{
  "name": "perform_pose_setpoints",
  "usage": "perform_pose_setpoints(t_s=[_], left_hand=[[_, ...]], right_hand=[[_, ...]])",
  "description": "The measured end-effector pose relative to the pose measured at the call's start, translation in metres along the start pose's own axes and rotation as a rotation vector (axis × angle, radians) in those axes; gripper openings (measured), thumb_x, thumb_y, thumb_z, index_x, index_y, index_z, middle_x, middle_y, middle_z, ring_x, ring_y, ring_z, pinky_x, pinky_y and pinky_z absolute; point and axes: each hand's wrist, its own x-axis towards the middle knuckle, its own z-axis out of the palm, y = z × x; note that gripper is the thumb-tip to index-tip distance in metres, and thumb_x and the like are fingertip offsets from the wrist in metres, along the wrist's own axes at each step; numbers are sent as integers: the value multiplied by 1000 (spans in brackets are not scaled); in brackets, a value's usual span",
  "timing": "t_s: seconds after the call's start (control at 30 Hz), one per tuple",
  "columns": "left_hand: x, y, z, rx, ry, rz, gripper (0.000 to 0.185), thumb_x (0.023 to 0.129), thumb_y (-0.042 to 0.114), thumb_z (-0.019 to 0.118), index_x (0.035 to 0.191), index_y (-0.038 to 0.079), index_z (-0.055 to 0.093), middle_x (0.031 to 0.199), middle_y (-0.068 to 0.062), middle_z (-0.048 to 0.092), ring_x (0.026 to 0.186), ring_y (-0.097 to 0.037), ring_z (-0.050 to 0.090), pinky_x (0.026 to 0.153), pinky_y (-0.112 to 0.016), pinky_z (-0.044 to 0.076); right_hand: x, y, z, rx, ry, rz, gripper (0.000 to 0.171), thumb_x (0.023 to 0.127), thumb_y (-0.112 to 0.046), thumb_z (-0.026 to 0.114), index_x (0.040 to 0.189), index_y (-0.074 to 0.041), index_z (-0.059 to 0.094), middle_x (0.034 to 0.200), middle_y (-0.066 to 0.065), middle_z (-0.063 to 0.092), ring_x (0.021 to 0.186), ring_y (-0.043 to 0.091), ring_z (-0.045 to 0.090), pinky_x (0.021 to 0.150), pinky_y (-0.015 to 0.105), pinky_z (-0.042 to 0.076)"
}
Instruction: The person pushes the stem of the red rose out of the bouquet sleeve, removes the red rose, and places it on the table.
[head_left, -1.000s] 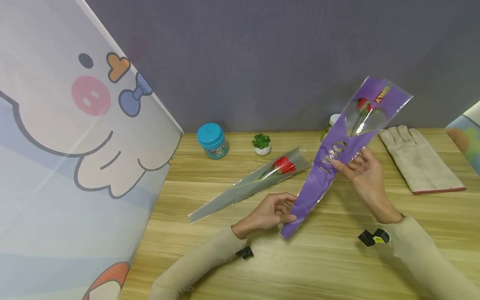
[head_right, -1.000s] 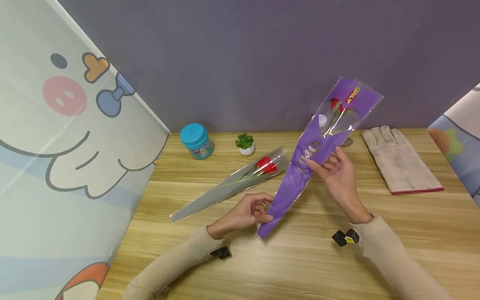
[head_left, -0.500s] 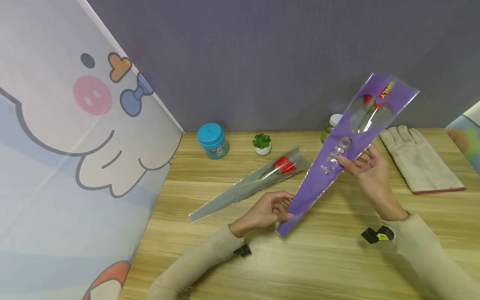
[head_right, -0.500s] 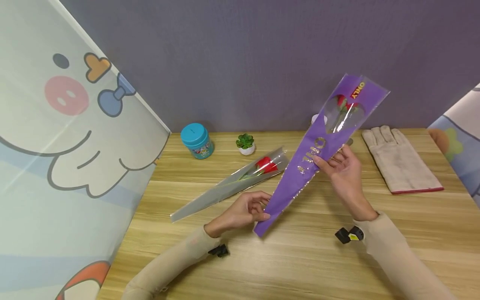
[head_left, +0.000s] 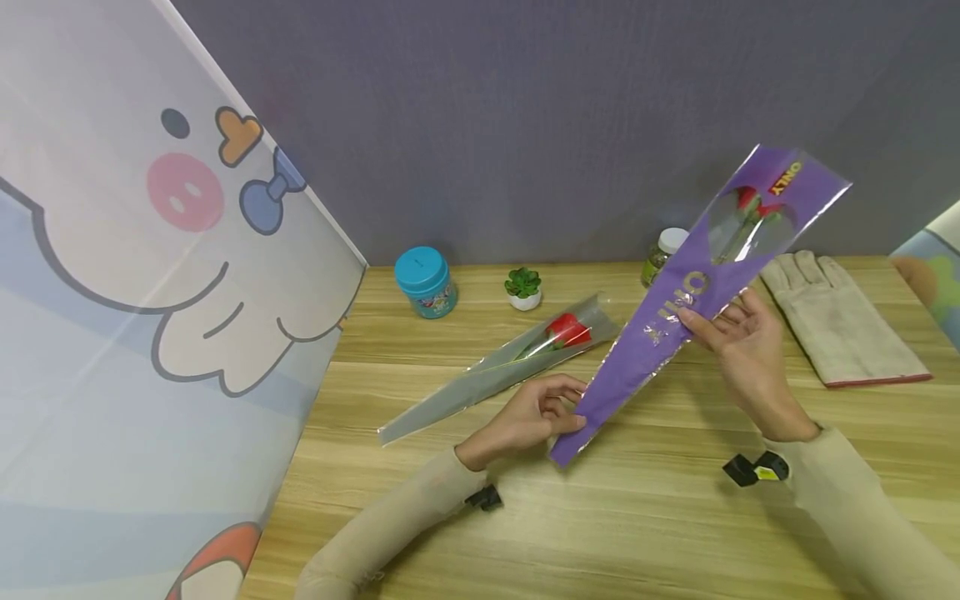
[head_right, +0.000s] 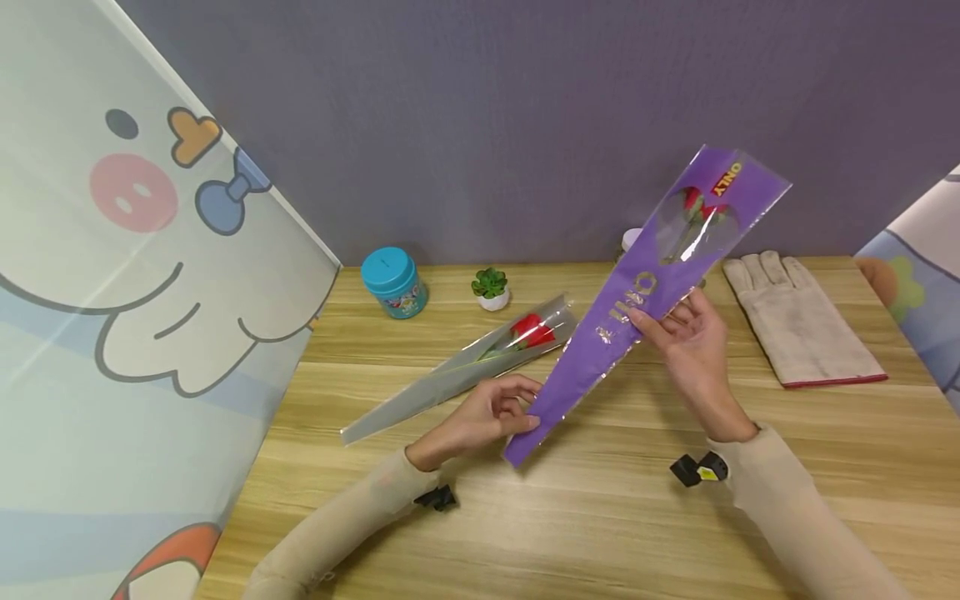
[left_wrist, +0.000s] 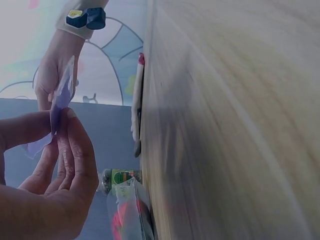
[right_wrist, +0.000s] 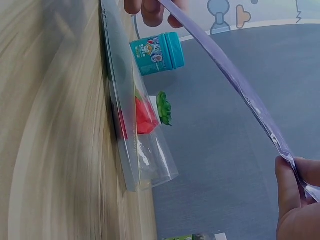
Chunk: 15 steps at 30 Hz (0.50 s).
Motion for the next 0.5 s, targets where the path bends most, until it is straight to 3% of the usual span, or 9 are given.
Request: perform_pose_setpoints(t_s=[0.33,0.5], left_hand=[[6,1,7,-3,49,14,30,93,8,77,122,1,70,101,-6,72,76,-1,66,70,-16,52],[8,2,10,-25,82,15,28,92,6,78,118,-1,72,94,-10,74,74,-3,66,67,-16,53]], right_hand=[[-2,1,2,-11,2,21,55,89,24,62,136,-3,58,107,6,81,92,15,79,75,27,63],[-2,0,2,3,6,15,53,90,24,62,135,-3,58,107,6,81,91,15,79,75,26,63]])
